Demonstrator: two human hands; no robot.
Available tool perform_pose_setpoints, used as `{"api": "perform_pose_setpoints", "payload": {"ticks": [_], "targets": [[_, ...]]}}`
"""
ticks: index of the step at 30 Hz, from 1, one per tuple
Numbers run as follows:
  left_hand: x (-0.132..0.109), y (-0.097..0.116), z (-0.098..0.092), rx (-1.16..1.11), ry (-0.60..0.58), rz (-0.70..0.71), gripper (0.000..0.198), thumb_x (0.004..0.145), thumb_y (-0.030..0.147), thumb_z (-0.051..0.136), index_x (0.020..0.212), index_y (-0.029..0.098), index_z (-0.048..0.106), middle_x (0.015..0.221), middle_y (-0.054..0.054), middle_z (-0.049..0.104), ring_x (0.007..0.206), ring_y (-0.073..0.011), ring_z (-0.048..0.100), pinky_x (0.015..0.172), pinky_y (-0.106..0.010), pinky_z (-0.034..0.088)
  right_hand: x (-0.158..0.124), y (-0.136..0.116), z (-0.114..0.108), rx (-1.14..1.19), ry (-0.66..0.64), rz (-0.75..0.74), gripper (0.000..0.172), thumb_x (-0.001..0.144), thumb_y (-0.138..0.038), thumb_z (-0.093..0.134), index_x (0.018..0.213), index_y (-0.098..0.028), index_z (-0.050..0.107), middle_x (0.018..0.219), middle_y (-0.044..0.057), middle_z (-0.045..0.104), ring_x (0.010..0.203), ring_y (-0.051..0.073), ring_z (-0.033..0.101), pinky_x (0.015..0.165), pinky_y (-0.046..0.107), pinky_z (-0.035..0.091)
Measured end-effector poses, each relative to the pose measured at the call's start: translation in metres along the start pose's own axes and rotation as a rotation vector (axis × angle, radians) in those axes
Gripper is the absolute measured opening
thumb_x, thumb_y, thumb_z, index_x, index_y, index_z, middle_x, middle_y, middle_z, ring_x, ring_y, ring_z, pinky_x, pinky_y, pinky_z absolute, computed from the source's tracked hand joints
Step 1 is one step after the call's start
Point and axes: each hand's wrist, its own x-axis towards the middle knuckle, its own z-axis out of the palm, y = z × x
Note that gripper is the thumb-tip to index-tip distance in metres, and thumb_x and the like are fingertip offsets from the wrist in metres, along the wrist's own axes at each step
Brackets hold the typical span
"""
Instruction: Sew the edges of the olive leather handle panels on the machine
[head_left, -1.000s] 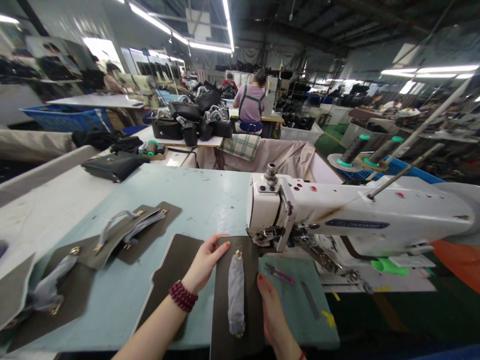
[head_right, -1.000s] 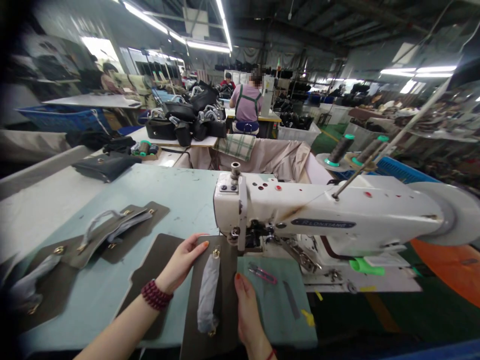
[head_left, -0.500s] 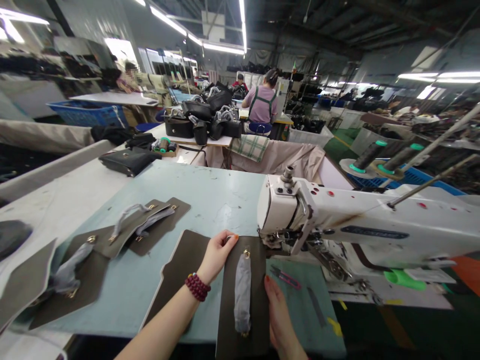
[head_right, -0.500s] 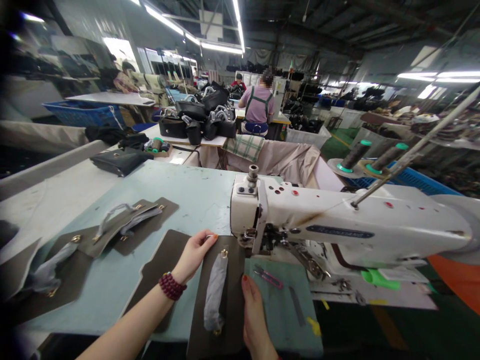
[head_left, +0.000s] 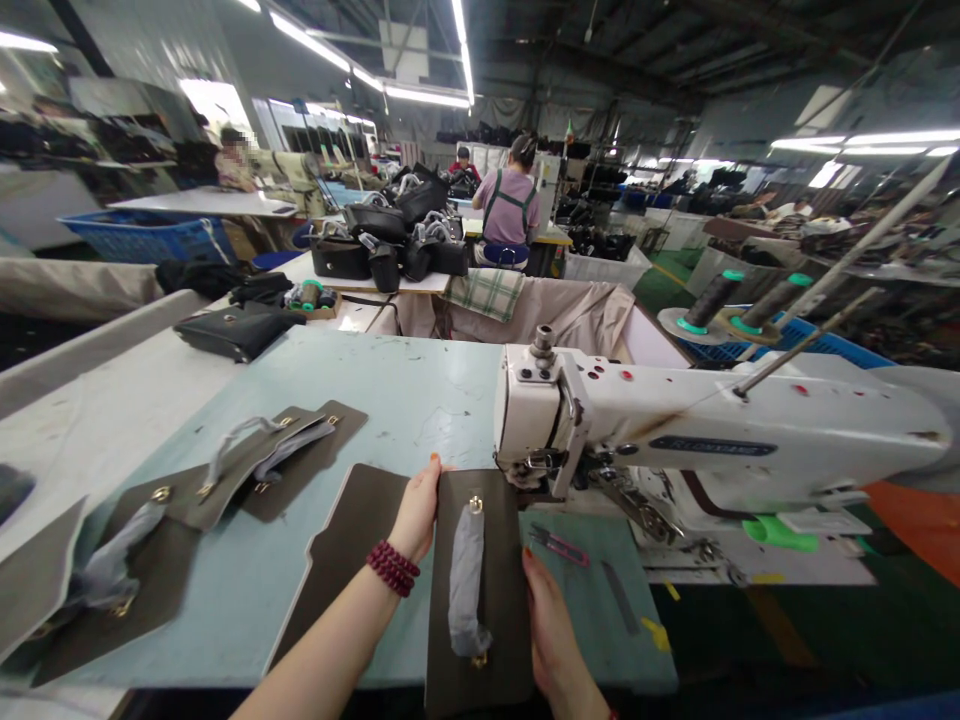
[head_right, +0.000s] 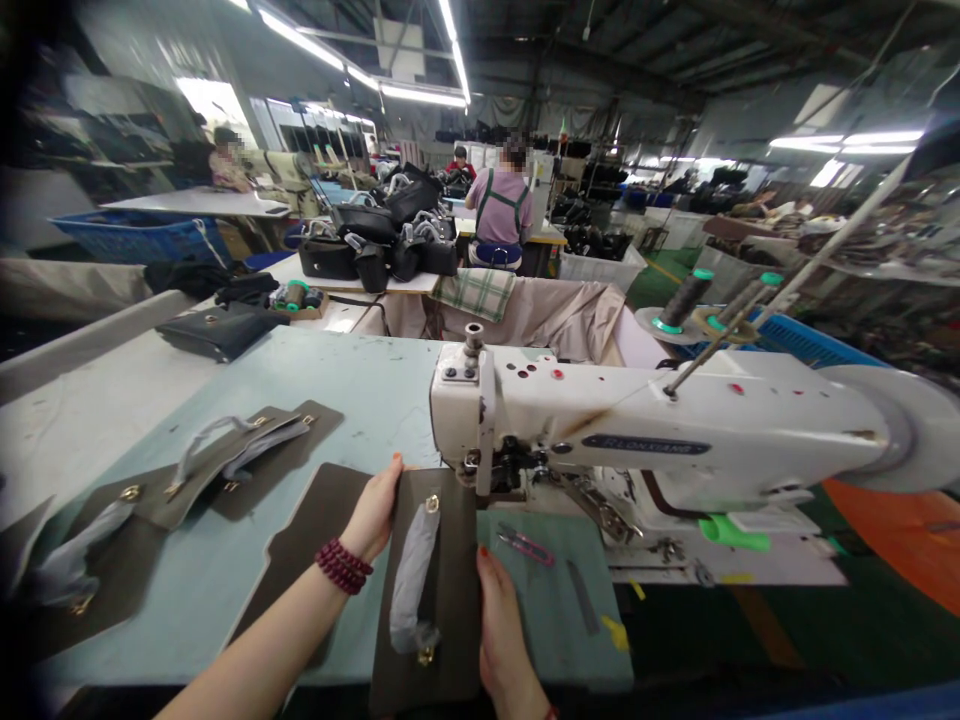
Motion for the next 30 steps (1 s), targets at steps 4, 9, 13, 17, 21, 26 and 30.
{"api": "perform_pose_setpoints", "payload": {"ticks": [4, 9, 13, 17, 21, 26, 30], "targets": [[-0.028, -0.020, -0.026, 0.117, 0.011, 0.072, 0.054, 0.073, 0.045, 0.071, 0.118, 0.019, 0.059, 0.101, -0.006, 0.071, 0.084, -0.0198, 0.065, 0.067, -0.026, 0.050, -0.005, -0.006, -0.001, 0.002, -0.027, 0.064, 0.046, 0.070, -0.058, 0.070, 0.090, -0.017, 0.074, 0.086, 0.007, 0.073, 0.088, 0.026, 0.066, 0.078, 0.035, 0.051], [-0.052, -0.029, -0.036, 0.350, -0.266, 0.127, 0.061, 0.064, 0.040, 0.079, 0.119, 0.021, 0.063, 0.126, -0.012, 0.063, 0.110, -0.0327, 0.061, 0.097, -0.041, 0.047, -0.009, -0.009, 0.004, -0.039, -0.149, 0.009, 0.042, 0.080, -0.056, 0.062, 0.082, -0.015, 0.068, 0.074, 0.004, 0.067, 0.071, 0.020, 0.061, 0.065, 0.027, 0.046], [-0.052, -0.022, -0.005, 0.241, -0.387, 0.012, 0.053, 0.068, 0.049, 0.074, 0.113, 0.021, 0.068, 0.120, -0.013, 0.066, 0.119, -0.0374, 0.055, 0.104, -0.047, 0.042, -0.014, -0.007, 0.012, -0.257, -0.069, -0.148, 0.044, 0.085, -0.056, 0.055, 0.070, -0.014, 0.060, 0.063, 0.001, 0.055, 0.060, 0.014, 0.048, 0.054, 0.022, 0.035], [-0.056, -0.025, 0.020, 0.111, -0.340, -0.208, 0.046, 0.077, 0.051, 0.066, 0.113, 0.022, 0.068, 0.109, -0.014, 0.071, 0.102, -0.0373, 0.066, 0.088, -0.050, 0.054, -0.020, -0.010, 0.015, -0.468, 0.024, -0.311, 0.042, 0.089, -0.049, 0.051, 0.064, -0.015, 0.054, 0.060, 0.000, 0.049, 0.059, 0.013, 0.042, 0.053, 0.023, 0.029], [-0.061, -0.025, 0.024, 0.020, -0.244, -0.374, 0.041, 0.074, 0.050, 0.070, 0.105, 0.022, 0.070, 0.094, -0.013, 0.074, 0.088, -0.0373, 0.070, 0.078, -0.051, 0.058, -0.021, -0.016, 0.015, -0.456, -0.002, -0.289, 0.040, 0.088, -0.047, 0.052, 0.064, -0.015, 0.053, 0.060, -0.001, 0.049, 0.059, 0.013, 0.041, 0.053, 0.022, 0.029], [-0.063, -0.018, 0.023, -0.048, -0.277, -0.481, 0.043, 0.073, 0.052, 0.069, 0.106, 0.024, 0.069, 0.092, -0.011, 0.075, 0.087, -0.0383, 0.070, 0.070, -0.050, 0.059, -0.019, -0.016, 0.017, -0.302, -0.010, -0.159, 0.041, 0.087, -0.050, 0.051, 0.066, -0.015, 0.053, 0.063, 0.000, 0.048, 0.061, 0.013, 0.041, 0.055, 0.022, 0.033], [-0.064, -0.021, 0.023, -0.044, -0.277, -0.489, 0.046, 0.076, 0.055, 0.065, 0.108, 0.023, 0.069, 0.098, -0.012, 0.074, 0.094, -0.0383, 0.069, 0.070, -0.048, 0.060, -0.018, -0.016, 0.017, -0.382, -0.044, -0.202, 0.041, 0.088, -0.048, 0.049, 0.062, -0.016, 0.048, 0.061, -0.001, 0.043, 0.059, 0.012, 0.037, 0.052, 0.022, 0.028]]}}
